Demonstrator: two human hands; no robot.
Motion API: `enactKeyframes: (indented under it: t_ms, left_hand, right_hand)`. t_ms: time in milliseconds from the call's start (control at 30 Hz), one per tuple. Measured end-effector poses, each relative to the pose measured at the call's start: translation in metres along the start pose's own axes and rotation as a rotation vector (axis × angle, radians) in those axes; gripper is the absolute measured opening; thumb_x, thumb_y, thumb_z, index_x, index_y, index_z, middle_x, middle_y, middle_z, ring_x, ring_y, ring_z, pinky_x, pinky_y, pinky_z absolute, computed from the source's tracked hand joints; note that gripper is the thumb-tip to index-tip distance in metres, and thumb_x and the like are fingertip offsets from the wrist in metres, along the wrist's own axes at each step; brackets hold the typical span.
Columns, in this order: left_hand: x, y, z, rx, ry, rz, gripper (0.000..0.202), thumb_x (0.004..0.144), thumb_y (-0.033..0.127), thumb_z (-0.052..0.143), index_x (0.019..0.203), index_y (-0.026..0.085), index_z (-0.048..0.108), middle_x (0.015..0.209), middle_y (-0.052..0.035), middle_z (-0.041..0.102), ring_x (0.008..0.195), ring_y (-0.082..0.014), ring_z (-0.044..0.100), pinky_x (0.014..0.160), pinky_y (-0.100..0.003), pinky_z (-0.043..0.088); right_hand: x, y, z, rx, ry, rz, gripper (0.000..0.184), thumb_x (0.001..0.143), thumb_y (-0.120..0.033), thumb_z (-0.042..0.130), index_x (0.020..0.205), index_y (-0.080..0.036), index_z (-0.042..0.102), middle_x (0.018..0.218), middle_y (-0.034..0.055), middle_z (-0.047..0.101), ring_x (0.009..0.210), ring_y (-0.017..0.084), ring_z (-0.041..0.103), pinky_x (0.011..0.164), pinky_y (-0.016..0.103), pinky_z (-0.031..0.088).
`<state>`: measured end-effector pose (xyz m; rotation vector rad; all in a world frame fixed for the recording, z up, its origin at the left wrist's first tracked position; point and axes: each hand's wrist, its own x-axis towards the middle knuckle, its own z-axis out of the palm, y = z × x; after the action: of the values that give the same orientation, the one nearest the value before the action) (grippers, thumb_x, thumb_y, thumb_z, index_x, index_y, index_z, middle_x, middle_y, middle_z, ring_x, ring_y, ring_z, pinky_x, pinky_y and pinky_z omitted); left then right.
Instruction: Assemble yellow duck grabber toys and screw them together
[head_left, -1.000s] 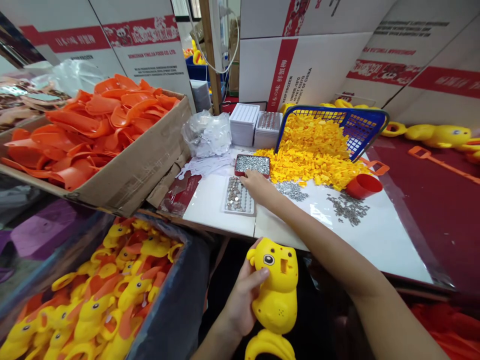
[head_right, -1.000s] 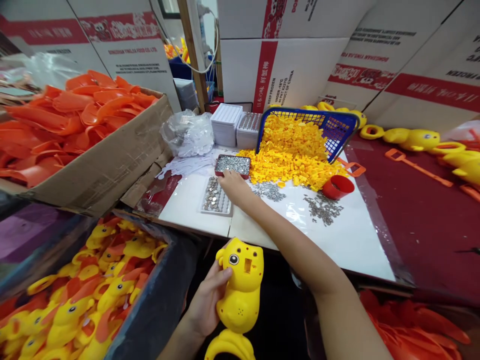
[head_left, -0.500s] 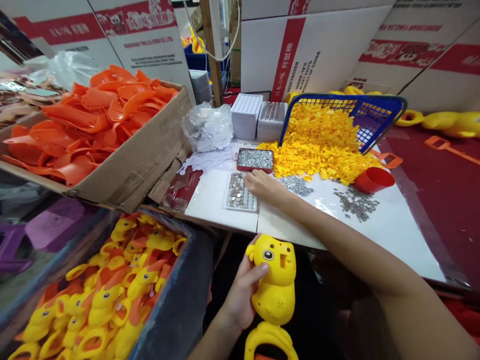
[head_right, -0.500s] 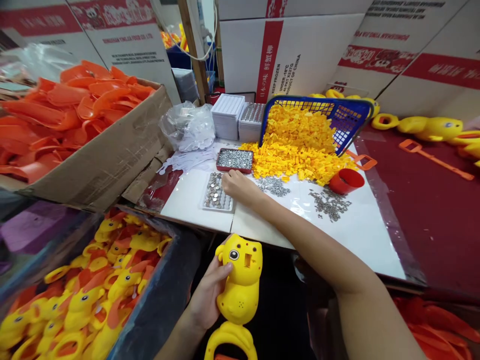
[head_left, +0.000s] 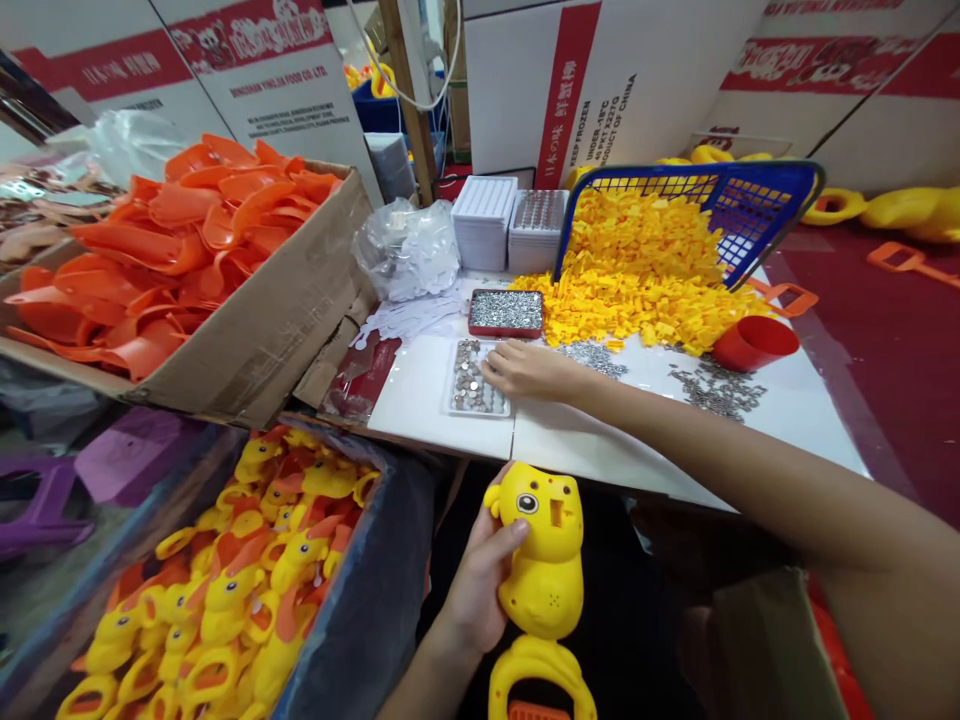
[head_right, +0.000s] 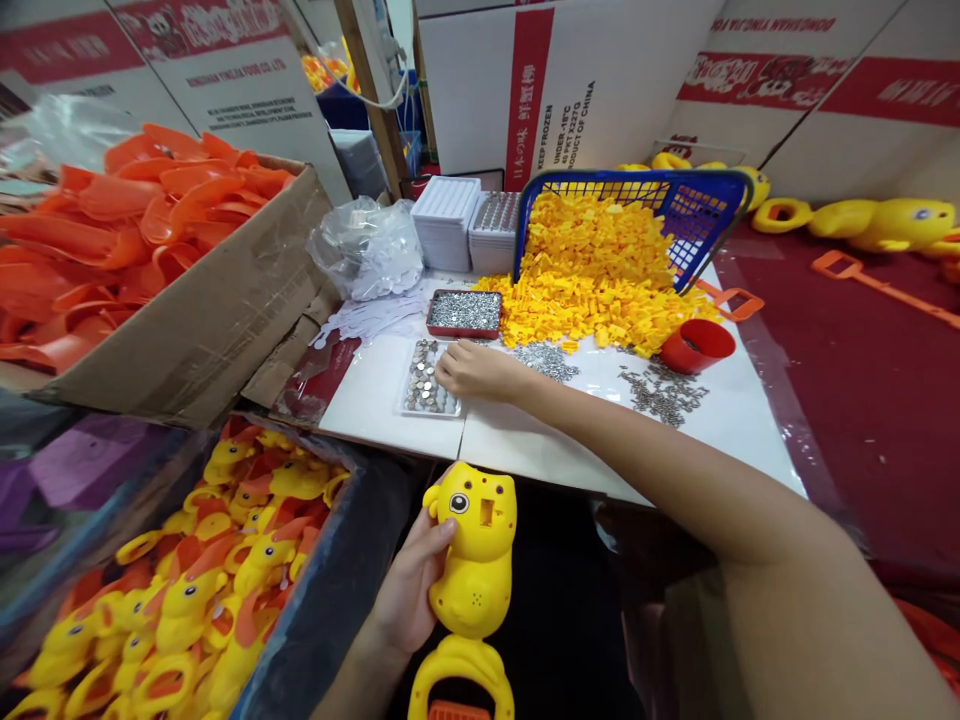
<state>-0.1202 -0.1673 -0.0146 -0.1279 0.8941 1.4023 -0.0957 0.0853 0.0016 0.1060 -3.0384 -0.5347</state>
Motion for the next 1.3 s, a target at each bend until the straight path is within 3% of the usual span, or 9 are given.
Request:
enactKeyframes:
  t_ms: [233,500,667,800,867,1000,1133,1300]
  left_hand:
    - [-0.002,0.000,0.000,0.001,-0.003,0.011,0.096,0.065,0.033,0.091,0.150,0.029,0.048,0.128,-0.0085,0.073,0.126,-0.0342,0.064,0.110,-0.043,0.047]
    - [-0.005,0.012,0.001,0.011,0.045,0.056,0.093,0.061,0.036,0.095,0.144,0.026,0.054,0.123,-0.0085,0.076,0.122,-0.0343,0.066,0.107,-0.043,0.050]
    - [0.003,0.026,-0.002,0.048,0.115,0.108,0.089,0.061,0.046,0.094,0.138,0.022,0.057,0.119,-0.0115,0.076,0.114,-0.0359,0.070,0.099,-0.044,0.055]
    - [0.013,0.031,0.006,0.101,0.072,0.119,0.081,0.071,0.052,0.086,0.139,0.020,0.056,0.123,-0.0133,0.073,0.111,-0.0342,0.071,0.095,-0.041,0.056]
    - [0.017,0.031,0.014,0.133,0.053,0.172,0.076,0.075,0.047,0.084,0.140,0.022,0.055,0.124,-0.0097,0.073,0.114,-0.0297,0.070,0.097,-0.036,0.055]
    - [0.021,0.027,0.029,0.200,0.016,0.213,0.072,0.078,0.042,0.083,0.142,0.029,0.053,0.130,-0.0036,0.070,0.119,-0.0231,0.067,0.100,-0.029,0.052]
    - [0.025,0.029,0.033,0.284,-0.042,0.125,0.086,0.073,0.048,0.085,0.147,0.028,0.048,0.127,-0.0075,0.071,0.113,-0.0296,0.069,0.098,-0.039,0.054]
    - [0.021,0.041,0.036,0.410,-0.070,0.070,0.085,0.068,0.053,0.088,0.140,0.024,0.055,0.115,-0.0092,0.074,0.095,-0.0279,0.073,0.081,-0.034,0.056]
  right_hand:
    - [0.008,0.002,-0.006,0.096,-0.067,0.040,0.027,0.095,0.003,0.045,0.097,-0.007,0.070,0.091,0.0131,0.070,0.083,0.019,0.062,0.072,0.033,0.044]
    - [0.015,-0.003,-0.011,0.275,0.003,0.263,0.030,0.091,0.007,0.044,0.094,-0.006,0.070,0.089,0.0155,0.070,0.081,0.020,0.063,0.073,0.033,0.047]
    - [-0.004,-0.015,-0.030,0.460,0.194,0.471,0.026,0.098,-0.001,0.045,0.106,-0.008,0.069,0.105,0.0151,0.074,0.091,0.018,0.067,0.078,0.029,0.053]
    - [-0.042,-0.056,-0.060,0.946,0.676,0.612,0.013,0.097,-0.017,0.060,0.102,-0.014,0.072,0.094,0.0062,0.076,0.084,0.014,0.071,0.073,0.024,0.057]
    - [-0.061,-0.080,-0.070,1.002,0.780,0.617,0.014,0.096,-0.013,0.060,0.102,-0.015,0.072,0.096,0.0061,0.077,0.088,0.013,0.072,0.078,0.024,0.059]
    - [-0.086,-0.110,-0.069,0.856,0.844,0.664,0.027,0.096,-0.006,0.055,0.114,-0.018,0.072,0.107,0.0095,0.075,0.097,0.015,0.072,0.082,0.027,0.063]
    - [-0.095,-0.120,-0.062,0.857,0.894,0.716,0.032,0.095,-0.006,0.057,0.117,-0.022,0.073,0.104,0.0081,0.076,0.094,0.016,0.073,0.080,0.029,0.065]
    - [-0.100,-0.130,-0.060,0.961,0.928,0.774,0.031,0.094,-0.004,0.059,0.114,-0.022,0.075,0.105,0.0082,0.077,0.093,0.016,0.074,0.079,0.028,0.065]
